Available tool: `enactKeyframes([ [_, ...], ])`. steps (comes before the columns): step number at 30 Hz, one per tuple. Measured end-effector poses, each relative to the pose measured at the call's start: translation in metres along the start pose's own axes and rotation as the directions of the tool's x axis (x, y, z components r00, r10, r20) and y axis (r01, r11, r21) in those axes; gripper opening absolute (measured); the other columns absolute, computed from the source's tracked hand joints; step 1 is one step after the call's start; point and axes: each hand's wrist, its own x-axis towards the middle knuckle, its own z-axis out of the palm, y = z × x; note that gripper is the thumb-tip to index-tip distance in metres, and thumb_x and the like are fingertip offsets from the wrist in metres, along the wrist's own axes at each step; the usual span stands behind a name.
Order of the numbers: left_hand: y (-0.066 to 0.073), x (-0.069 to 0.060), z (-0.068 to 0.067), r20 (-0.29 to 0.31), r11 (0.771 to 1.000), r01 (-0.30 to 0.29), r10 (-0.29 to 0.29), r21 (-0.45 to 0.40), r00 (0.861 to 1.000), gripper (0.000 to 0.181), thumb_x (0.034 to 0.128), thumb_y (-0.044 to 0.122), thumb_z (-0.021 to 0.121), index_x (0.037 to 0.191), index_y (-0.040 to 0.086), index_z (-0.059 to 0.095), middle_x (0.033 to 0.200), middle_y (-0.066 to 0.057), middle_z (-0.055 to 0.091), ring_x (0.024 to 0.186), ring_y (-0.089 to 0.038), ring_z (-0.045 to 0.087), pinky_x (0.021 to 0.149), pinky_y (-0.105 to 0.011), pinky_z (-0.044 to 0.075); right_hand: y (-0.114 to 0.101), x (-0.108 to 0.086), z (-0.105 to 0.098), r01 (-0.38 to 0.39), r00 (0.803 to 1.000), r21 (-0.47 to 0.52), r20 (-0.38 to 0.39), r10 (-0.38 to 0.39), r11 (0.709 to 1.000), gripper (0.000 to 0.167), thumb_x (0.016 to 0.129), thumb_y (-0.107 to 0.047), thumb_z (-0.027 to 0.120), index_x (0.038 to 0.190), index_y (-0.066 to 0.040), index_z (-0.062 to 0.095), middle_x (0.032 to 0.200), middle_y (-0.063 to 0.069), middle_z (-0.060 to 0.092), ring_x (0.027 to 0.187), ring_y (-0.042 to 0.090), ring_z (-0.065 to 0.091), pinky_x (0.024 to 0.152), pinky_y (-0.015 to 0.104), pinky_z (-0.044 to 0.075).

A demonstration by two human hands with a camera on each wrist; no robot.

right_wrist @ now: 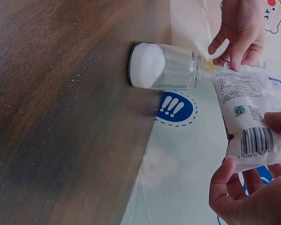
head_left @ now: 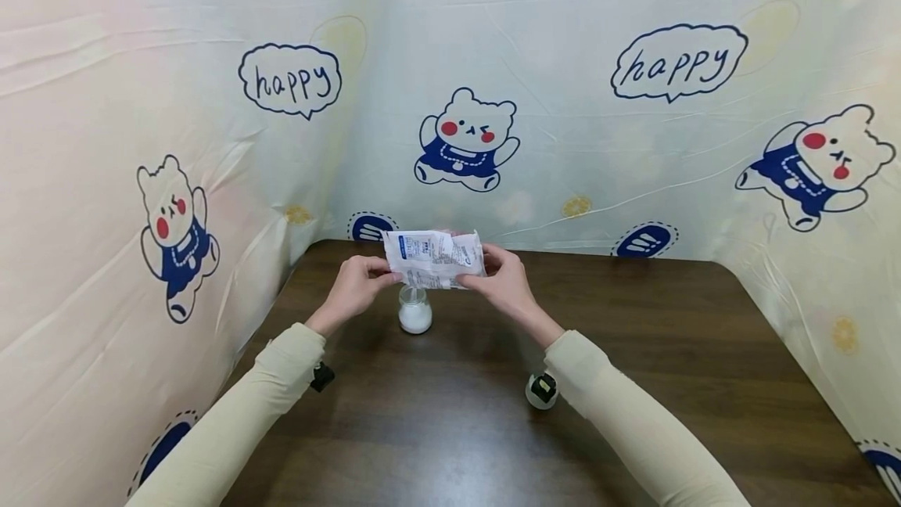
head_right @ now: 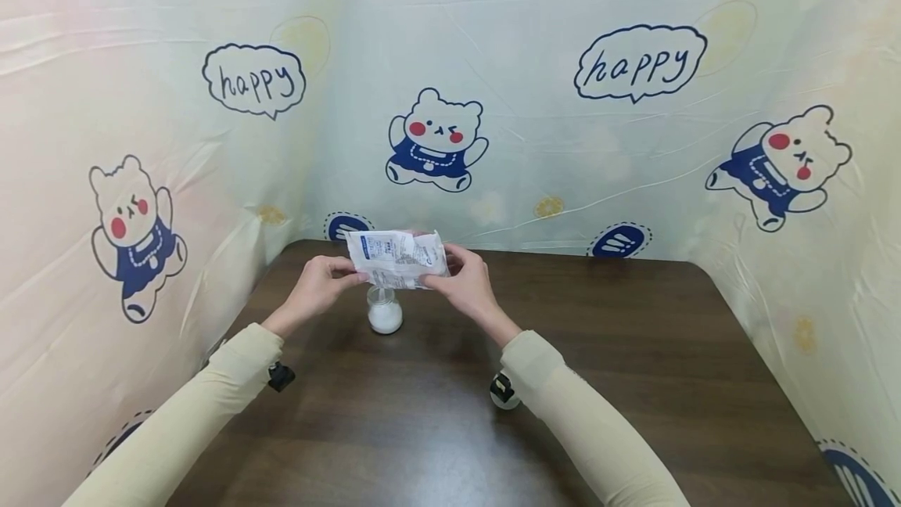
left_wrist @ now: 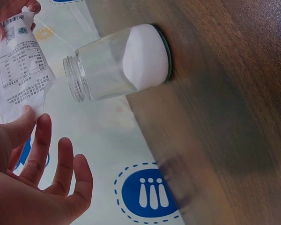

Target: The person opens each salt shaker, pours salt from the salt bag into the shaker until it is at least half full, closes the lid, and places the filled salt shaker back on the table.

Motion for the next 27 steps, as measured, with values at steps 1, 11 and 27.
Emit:
enactKeyframes([
  [1, 0.0, 0.0002, -0.0001, -0.001, 1.0, -0.003, 0.003, 0.002, 1.0, 0.012, 0.0942, 0.006, 0.08, 0.105, 0.002, 0.082, 0.101, -0.01, 0.078, 0.082, -0.025, 0.06, 0.069, -0.037, 0.047, -0.0003, 0.0002, -0.0001, -0.001, 1.0, 0.0, 0.001, 0.001, 1.0, 0.049, 0.088, -0.015, 0.088, 0.134, -0.012, 0.07, 0.113, 0.005, 0.072, 0.094, 0.025, 0.066, 0.078, 0.034, 0.055],
  [11, -0.0001, 0.0005, -0.0006, -0.004, 1.0, -0.008, 0.008, 0.012, 1.0, 0.012, 0.0937, 0.006, 0.081, 0.104, 0.001, 0.082, 0.1, -0.01, 0.078, 0.081, -0.025, 0.059, 0.069, -0.037, 0.047, -0.0008, 0.0014, 0.0006, 0.002, 1.0, 0.012, 0.007, -0.002, 1.0, 0.049, 0.088, -0.014, 0.088, 0.133, -0.012, 0.07, 0.112, 0.005, 0.072, 0.097, 0.033, 0.066, 0.078, 0.037, 0.055],
  [27, 0.0, -0.0005, -0.0014, -0.003, 1.0, -0.01, 0.01, 0.015, 1.0, 0.01, 0.0933, 0.006, 0.081, 0.102, 0.001, 0.083, 0.098, -0.01, 0.078, 0.082, -0.029, 0.06, 0.068, -0.036, 0.046, -0.0019, 0.0022, -0.0002, -0.016, 1.0, -0.001, 0.014, 0.016, 1.0, 0.048, 0.088, -0.016, 0.088, 0.133, -0.013, 0.07, 0.112, 0.005, 0.072, 0.096, 0.03, 0.065, 0.078, 0.035, 0.055],
])
